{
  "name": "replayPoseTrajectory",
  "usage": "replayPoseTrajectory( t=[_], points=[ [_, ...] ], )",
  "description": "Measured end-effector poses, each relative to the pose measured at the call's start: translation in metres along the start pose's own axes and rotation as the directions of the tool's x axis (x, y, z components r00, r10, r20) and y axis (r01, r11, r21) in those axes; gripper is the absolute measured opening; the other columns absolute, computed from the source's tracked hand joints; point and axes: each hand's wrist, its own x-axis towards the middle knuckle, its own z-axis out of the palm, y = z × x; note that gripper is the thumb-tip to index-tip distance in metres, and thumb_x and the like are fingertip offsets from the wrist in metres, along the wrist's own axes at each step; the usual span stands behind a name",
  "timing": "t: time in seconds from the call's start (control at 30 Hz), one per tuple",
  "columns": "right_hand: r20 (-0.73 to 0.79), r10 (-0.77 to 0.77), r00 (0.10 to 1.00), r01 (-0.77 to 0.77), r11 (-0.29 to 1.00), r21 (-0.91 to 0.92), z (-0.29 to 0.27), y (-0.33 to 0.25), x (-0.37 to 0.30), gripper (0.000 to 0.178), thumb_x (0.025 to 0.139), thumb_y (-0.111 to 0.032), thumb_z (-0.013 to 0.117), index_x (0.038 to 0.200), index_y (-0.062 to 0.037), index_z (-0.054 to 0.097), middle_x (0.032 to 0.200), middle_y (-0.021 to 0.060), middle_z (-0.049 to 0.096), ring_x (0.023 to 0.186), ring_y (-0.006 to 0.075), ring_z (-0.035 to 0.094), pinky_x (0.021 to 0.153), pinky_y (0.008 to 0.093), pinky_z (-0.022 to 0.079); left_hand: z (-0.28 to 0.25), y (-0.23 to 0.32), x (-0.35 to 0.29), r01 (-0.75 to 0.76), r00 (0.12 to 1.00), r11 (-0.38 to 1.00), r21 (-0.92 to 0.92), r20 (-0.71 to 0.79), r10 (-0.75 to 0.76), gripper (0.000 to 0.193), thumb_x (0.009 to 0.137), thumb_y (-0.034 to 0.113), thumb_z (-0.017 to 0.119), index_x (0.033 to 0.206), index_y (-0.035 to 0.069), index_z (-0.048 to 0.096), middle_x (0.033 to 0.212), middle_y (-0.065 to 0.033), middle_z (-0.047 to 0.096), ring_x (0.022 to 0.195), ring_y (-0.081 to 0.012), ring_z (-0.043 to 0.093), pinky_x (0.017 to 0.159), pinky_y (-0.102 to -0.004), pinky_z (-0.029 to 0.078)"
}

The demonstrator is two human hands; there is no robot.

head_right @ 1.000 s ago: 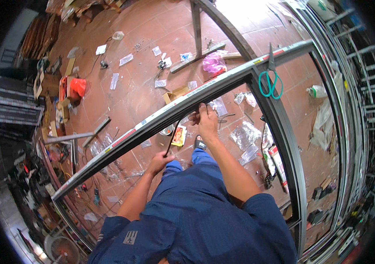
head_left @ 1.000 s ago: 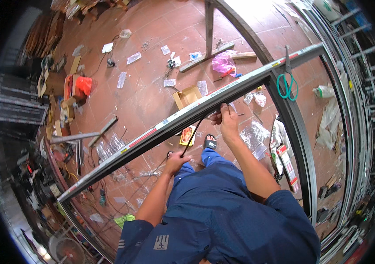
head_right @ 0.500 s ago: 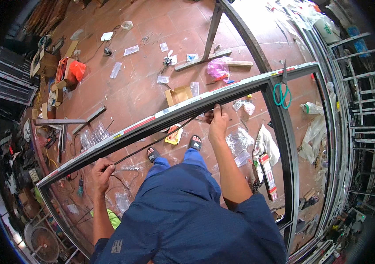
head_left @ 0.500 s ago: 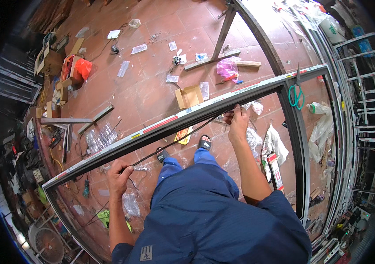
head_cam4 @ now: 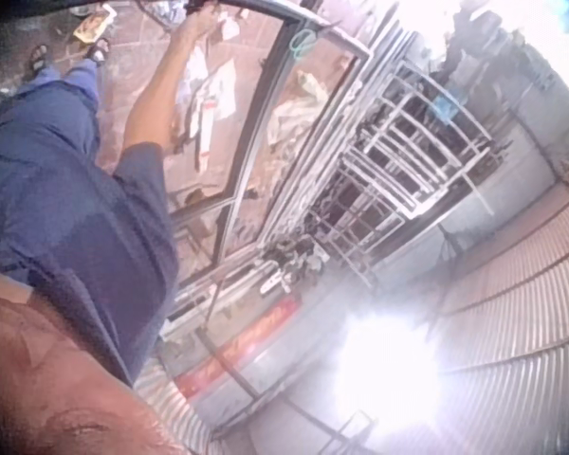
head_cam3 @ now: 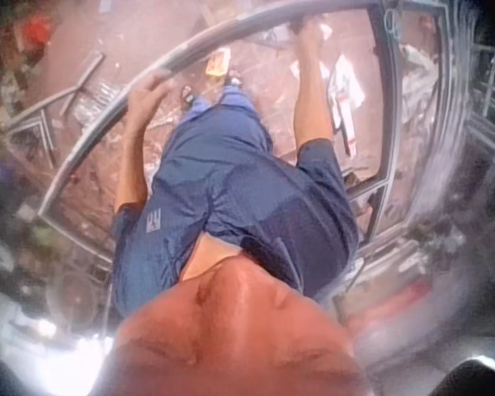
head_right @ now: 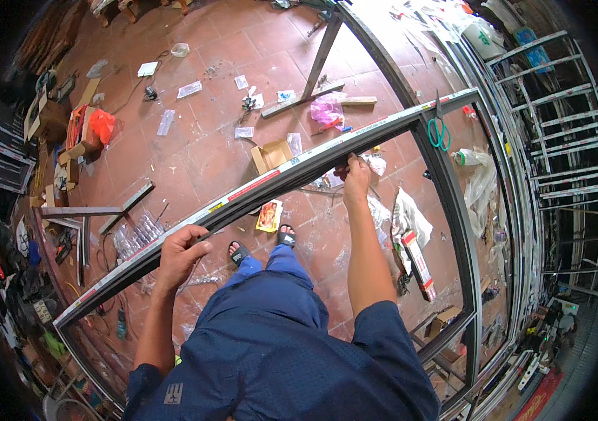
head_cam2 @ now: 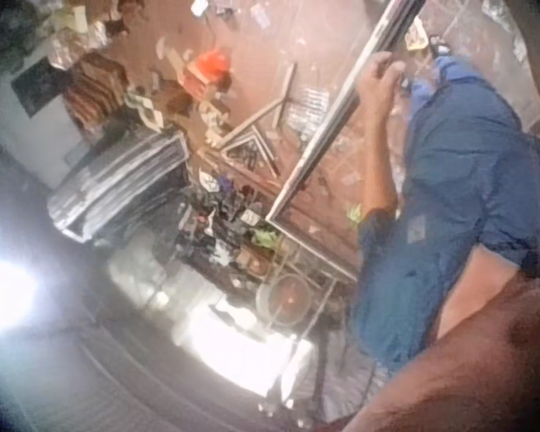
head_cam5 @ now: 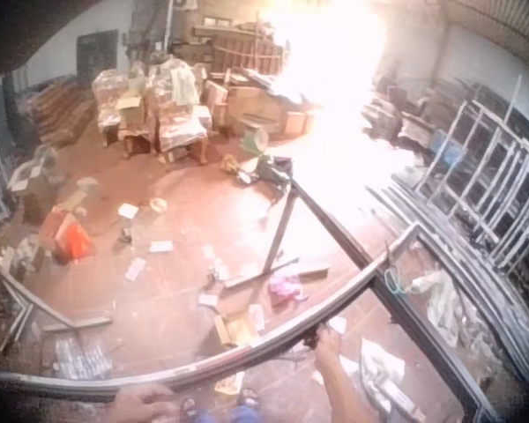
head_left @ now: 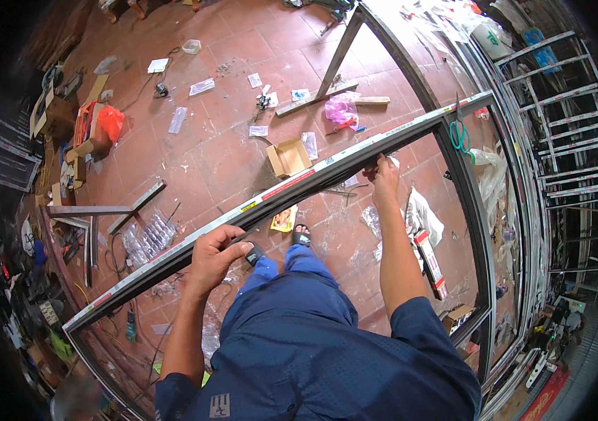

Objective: The person inserts a black rubber seal into the groove of a metal window frame by hand, then uses a red-handled roller tool to press the seal into place along the frame's length.

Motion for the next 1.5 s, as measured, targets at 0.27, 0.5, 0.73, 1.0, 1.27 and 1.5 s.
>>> replayPoseTrajectory(
  t=[0.27, 0.5, 0.73, 1.0, 1.27, 1.5],
  points=[
    [0.158, 0.114, 0.981, -0.118, 0.993, 0.018, 0.022, 0.008, -0.053, 0.034, 0.11, -0.037, 0.057, 0.104, -0.0041, 0.064, 0.079, 0.005, 0.066, 0.065, 0.0163, 0.065, 0.064, 0.0327, 0.058, -0.002, -0.013, -0.006, -0.137, 0.892, 0.76, 0.635, -0.254, 0.373, 0.016, 0.092, 0.012, 0.078, 0.101, -0.001, 0.076, 0.086, -0.0135, 0.074, 0.074, -0.0194, 0.067, 0.068, -0.0323, 0.05],
    [0.289, 0.11, 0.951, -0.146, 0.984, 0.106, 0.019, 0.01, -0.048, 0.032, 0.112, -0.032, 0.054, 0.11, -0.0023, 0.064, 0.091, 0.0073, 0.07, 0.077, 0.0159, 0.067, 0.07, 0.034, 0.058, 0.01, -0.033, -0.015, -0.144, 0.82, 0.681, 0.718, -0.298, 0.488, 0.012, 0.095, 0.009, 0.076, 0.103, 0.001, 0.074, 0.088, -0.0142, 0.073, 0.074, -0.0211, 0.069, 0.068, -0.0334, 0.053],
    [0.364, 0.087, 0.927, -0.142, 0.982, 0.127, 0.007, 0.014, -0.039, 0.03, 0.111, -0.031, 0.056, 0.11, -0.0012, 0.063, 0.093, 0.0098, 0.071, 0.081, 0.0205, 0.069, 0.076, 0.0354, 0.058, 0.017, -0.052, -0.012, -0.132, 0.817, 0.522, 0.843, -0.206, 0.539, 0.011, 0.092, 0.01, 0.076, 0.101, 0.003, 0.074, 0.085, -0.0142, 0.07, 0.076, -0.0283, 0.068, 0.07, -0.0371, 0.053],
    [0.395, 0.084, 0.915, -0.146, 0.981, 0.13, 0.003, 0.008, -0.035, 0.028, 0.111, -0.028, 0.056, 0.11, -0.0017, 0.065, 0.092, 0.0093, 0.071, 0.08, 0.0209, 0.07, 0.078, 0.0377, 0.059, 0.008, -0.054, -0.005, -0.167, 0.85, 0.295, 0.941, -0.014, 0.526, 0.012, 0.091, 0.018, 0.077, 0.099, 0.01, 0.075, 0.075, -0.0112, 0.065, 0.07, -0.0322, 0.066, 0.063, -0.0443, 0.05],
    [0.157, 0.024, 0.987, -0.039, 0.995, 0.091, 0.019, 0.018, -0.038, 0.027, 0.101, -0.02, 0.056, 0.107, 0.0031, 0.067, 0.088, 0.0105, 0.071, 0.069, 0.0198, 0.067, 0.071, 0.0351, 0.057, 0.001, -0.067, 0.001, -0.205, 0.832, 0.297, 0.933, 0.006, 0.555, 0.012, 0.09, 0.017, 0.078, 0.1, 0.011, 0.076, 0.074, -0.0106, 0.065, 0.067, -0.0313, 0.066, 0.062, -0.0434, 0.051],
    [0.165, 0.053, 0.985, -0.068, 0.994, 0.082, 0.032, 0.012, -0.057, 0.025, 0.099, -0.017, 0.055, 0.101, 0.0035, 0.068, 0.085, 0.0105, 0.07, 0.066, 0.0188, 0.065, 0.067, 0.0342, 0.055, -0.002, -0.068, -0.004, -0.184, 0.841, 0.274, 0.944, 0.007, 0.541, 0.017, 0.088, 0.016, 0.08, 0.104, 0.01, 0.078, 0.075, -0.0104, 0.064, 0.067, -0.0305, 0.066, 0.061, -0.0425, 0.051]
  ],
)
